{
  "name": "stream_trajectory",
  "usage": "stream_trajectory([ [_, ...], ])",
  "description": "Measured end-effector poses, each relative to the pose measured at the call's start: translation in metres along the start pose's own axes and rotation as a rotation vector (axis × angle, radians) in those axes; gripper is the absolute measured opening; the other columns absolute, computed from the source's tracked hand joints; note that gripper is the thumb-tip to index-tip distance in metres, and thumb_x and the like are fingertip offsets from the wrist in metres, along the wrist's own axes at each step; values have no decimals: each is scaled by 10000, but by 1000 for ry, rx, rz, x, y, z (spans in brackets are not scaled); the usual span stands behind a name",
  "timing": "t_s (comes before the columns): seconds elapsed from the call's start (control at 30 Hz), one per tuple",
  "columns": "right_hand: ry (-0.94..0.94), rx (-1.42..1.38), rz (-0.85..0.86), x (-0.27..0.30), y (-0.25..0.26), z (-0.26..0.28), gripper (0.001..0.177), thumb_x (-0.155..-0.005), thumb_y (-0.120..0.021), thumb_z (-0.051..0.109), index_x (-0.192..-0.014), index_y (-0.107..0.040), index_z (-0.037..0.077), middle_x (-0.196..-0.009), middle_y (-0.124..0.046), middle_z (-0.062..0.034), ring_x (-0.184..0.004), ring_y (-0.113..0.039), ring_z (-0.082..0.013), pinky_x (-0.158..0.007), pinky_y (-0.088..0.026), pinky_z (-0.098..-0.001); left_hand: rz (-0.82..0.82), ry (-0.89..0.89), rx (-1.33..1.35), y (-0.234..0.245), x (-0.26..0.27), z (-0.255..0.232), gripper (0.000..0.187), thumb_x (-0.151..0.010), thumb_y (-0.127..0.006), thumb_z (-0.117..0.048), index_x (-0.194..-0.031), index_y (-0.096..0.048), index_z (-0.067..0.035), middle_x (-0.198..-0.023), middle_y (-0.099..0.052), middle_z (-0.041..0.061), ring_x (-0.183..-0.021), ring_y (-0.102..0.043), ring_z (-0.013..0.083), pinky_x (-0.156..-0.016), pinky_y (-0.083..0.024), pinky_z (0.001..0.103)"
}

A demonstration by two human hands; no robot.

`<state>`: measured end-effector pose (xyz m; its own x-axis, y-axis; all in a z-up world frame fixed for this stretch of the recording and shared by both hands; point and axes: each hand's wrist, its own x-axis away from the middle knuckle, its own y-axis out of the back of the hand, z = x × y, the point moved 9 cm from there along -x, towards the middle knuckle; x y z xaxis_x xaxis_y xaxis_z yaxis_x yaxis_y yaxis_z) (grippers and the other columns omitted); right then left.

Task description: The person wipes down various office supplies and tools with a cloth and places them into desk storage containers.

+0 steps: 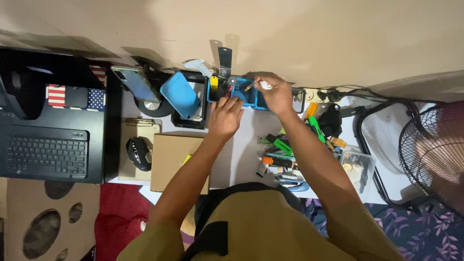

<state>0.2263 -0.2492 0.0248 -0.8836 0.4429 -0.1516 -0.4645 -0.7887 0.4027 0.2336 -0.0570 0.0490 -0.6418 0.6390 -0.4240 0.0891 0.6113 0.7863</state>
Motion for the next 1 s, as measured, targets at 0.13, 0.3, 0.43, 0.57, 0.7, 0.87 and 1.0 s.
stream_trajectory([
  [0.13,-1,198,41,-3,-7,-3,259,-866,-832,199,-1098,-779,96,-1081,-759,-105,-981,-730,-261,-861,-552,-340,15,-4,-103,-21,1,12,347,-832,-701,-236,-1131,-729,-61,-1146,-715,78,-1035,-617,273,-835,-452,444],
  [0.3,-47,336,31,-9,-9,-2,257,-830,-839,255,-1063,-800,154,-1066,-756,-94,-968,-711,-301,-825,-545,-375,-26,-75,-163,-31,2,17,154,-871,-659,-149,-997,-742,-119,-954,-676,21,-923,-613,237,-777,-442,421],
  [0.43,-34,333,44,-11,-11,-4,250,-849,-841,234,-1079,-785,154,-1053,-750,-100,-955,-713,-302,-827,-549,-377,11,-13,-97,-40,0,26,92,-891,-686,-155,-952,-749,-127,-889,-668,10,-881,-621,226,-763,-441,424],
  [0.57,44,327,23,-9,-10,4,286,-841,-845,197,-1107,-776,117,-1055,-750,-122,-962,-713,-311,-842,-557,-386,-101,-61,-81,-30,2,18,78,-868,-705,-160,-930,-743,-130,-935,-686,4,-893,-624,231,-756,-433,428],
  [0.7,15,245,30,-3,-8,-1,310,-842,-829,195,-1125,-758,89,-1063,-762,-120,-976,-740,-284,-868,-574,-374,-93,-31,-98,-29,0,20,114,-869,-689,-163,-961,-752,-142,-964,-697,-1,-917,-630,236,-775,-432,433],
  [0.87,115,342,-80,27,15,1,311,-891,-827,213,-1136,-722,52,-1146,-740,-162,-1042,-736,-319,-909,-576,-375,-47,-10,-121,-33,-1,21,119,-907,-680,-208,-966,-748,-130,-969,-699,0,-931,-633,236,-774,-423,441],
  [1.0,135,471,-13,66,23,10,360,-864,-864,289,-1122,-728,78,-1105,-729,-155,-980,-723,-350,-825,-578,-404,-56,-16,-88,-35,-1,22,166,-928,-698,-258,-990,-752,-115,-977,-701,10,-936,-621,252,-770,-416,446],
])
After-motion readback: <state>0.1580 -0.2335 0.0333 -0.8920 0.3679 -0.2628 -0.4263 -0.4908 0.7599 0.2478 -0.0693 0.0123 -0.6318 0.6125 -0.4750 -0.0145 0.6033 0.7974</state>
